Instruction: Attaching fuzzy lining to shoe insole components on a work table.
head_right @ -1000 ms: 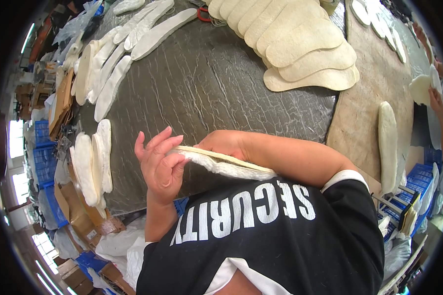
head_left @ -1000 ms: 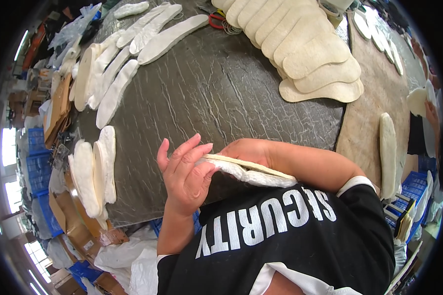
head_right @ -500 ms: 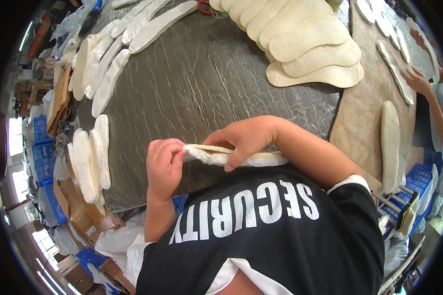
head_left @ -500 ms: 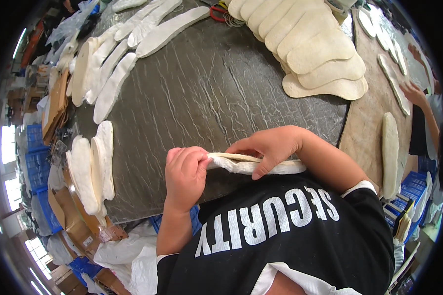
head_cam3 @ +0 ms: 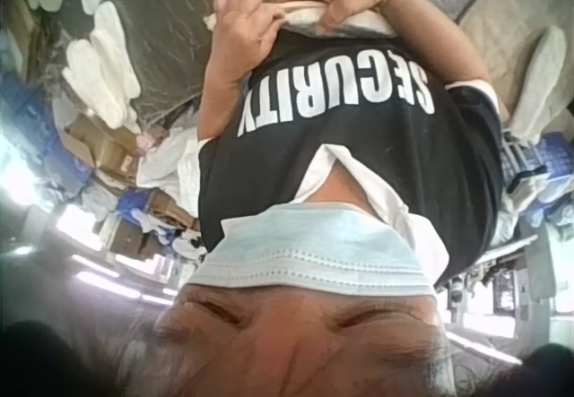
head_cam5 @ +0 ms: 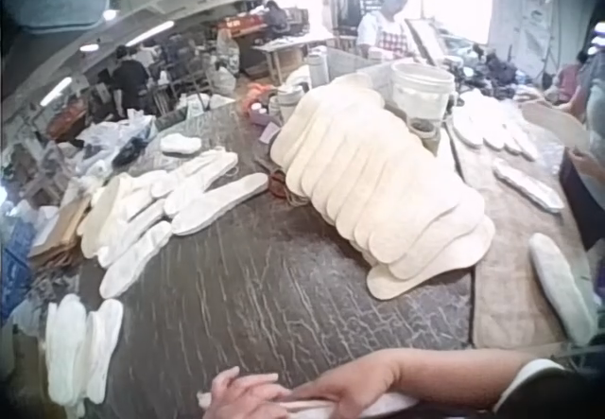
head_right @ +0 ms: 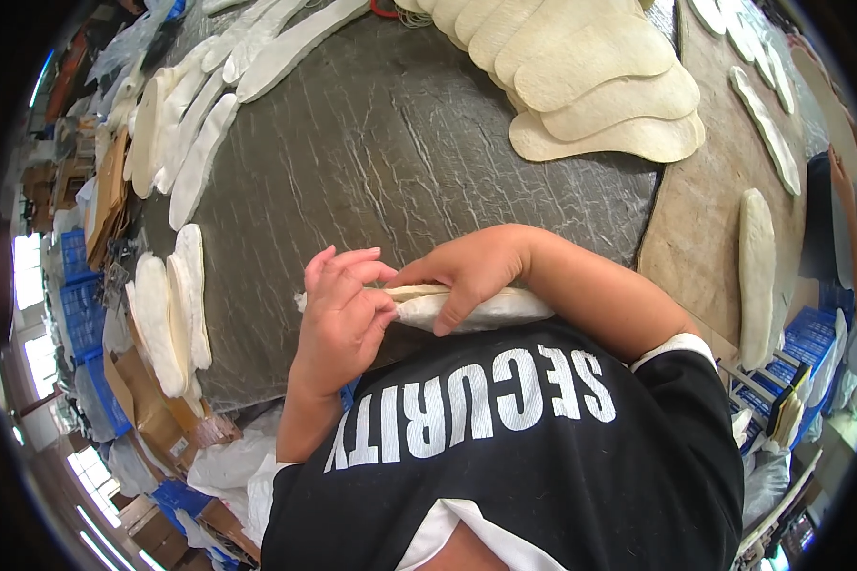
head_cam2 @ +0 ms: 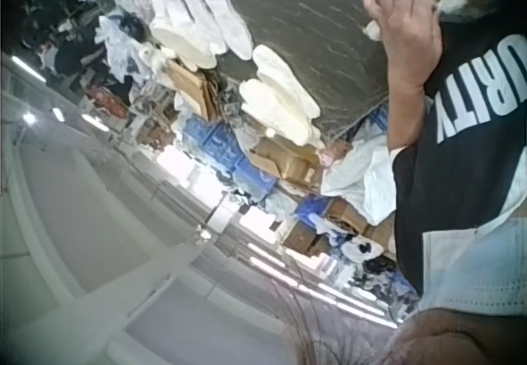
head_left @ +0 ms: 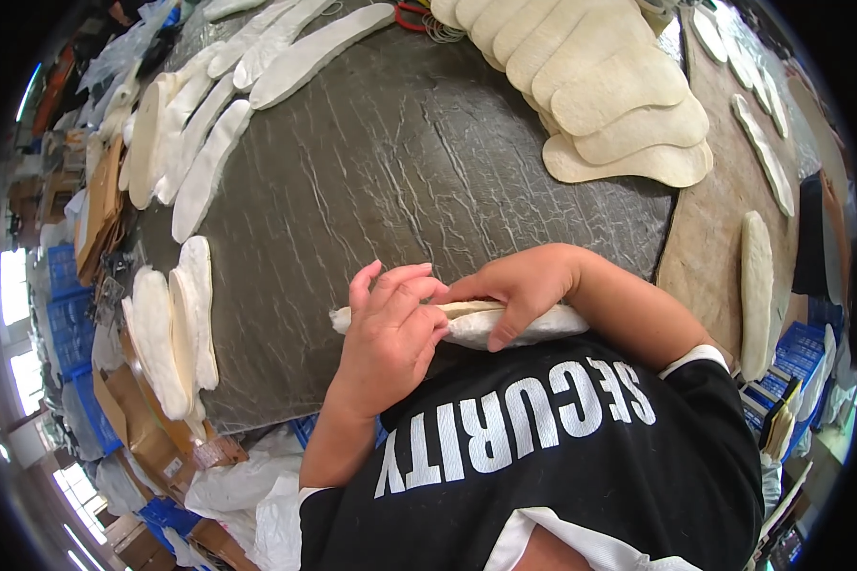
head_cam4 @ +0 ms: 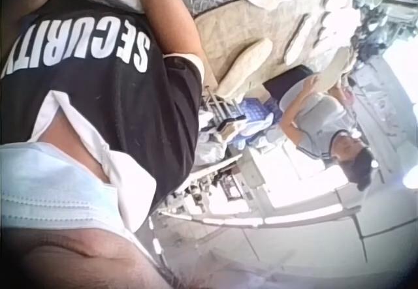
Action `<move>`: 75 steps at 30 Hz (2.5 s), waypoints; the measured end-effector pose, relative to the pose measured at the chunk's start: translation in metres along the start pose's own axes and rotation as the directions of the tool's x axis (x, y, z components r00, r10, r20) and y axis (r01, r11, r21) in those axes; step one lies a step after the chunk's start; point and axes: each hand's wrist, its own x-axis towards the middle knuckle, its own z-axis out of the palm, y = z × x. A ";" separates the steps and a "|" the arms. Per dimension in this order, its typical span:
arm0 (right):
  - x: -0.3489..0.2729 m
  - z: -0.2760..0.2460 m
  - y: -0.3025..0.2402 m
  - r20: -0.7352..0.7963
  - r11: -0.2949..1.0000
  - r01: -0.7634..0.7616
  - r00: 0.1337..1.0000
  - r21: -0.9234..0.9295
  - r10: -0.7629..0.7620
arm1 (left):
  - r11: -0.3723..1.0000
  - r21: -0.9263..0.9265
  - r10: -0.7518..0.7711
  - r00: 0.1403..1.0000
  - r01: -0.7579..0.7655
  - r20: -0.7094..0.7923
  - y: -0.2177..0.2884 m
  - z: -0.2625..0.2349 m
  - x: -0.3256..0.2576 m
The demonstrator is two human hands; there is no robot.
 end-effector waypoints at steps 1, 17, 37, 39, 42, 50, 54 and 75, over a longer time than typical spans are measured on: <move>0.000 -0.001 0.000 0.007 0.998 -0.028 1.000 -0.057 0.028 | 1.000 -0.017 0.007 1.000 -0.007 -0.007 -0.001 0.003 0.001; 0.003 0.006 -0.022 -0.421 0.567 -0.422 0.896 -0.707 0.142 | 0.962 -0.067 -0.269 0.961 0.265 -0.063 -0.021 0.018 -0.007; 0.022 0.032 0.021 -0.382 0.254 -0.320 0.890 -0.913 -0.250 | 0.910 0.340 -0.303 0.941 0.239 0.149 -0.040 0.046 -0.031; 0.013 0.027 0.028 -0.373 0.400 -0.212 0.845 -0.892 -0.383 | 0.926 0.304 -0.266 0.958 0.224 0.107 -0.040 0.046 -0.036; -0.018 0.021 0.051 -0.530 0.644 0.074 0.500 -0.762 -0.685 | 0.959 0.233 -0.150 0.987 0.159 -0.056 -0.039 0.058 -0.050; -0.051 0.051 0.047 -0.594 0.590 -0.146 0.394 -0.794 -0.701 | 0.785 0.445 -0.229 0.870 0.431 -0.437 -0.041 -0.064 -0.104; -0.058 0.056 0.059 -0.631 0.600 -0.219 0.409 -0.769 -0.660 | 0.442 0.535 -0.386 0.691 0.720 -0.611 -0.094 -0.155 -0.172; -0.077 -0.079 -0.005 -0.749 0.175 -0.926 0.150 -0.336 -0.645 | 0.959 -0.284 -0.065 0.988 0.024 -0.137 -0.028 0.106 0.174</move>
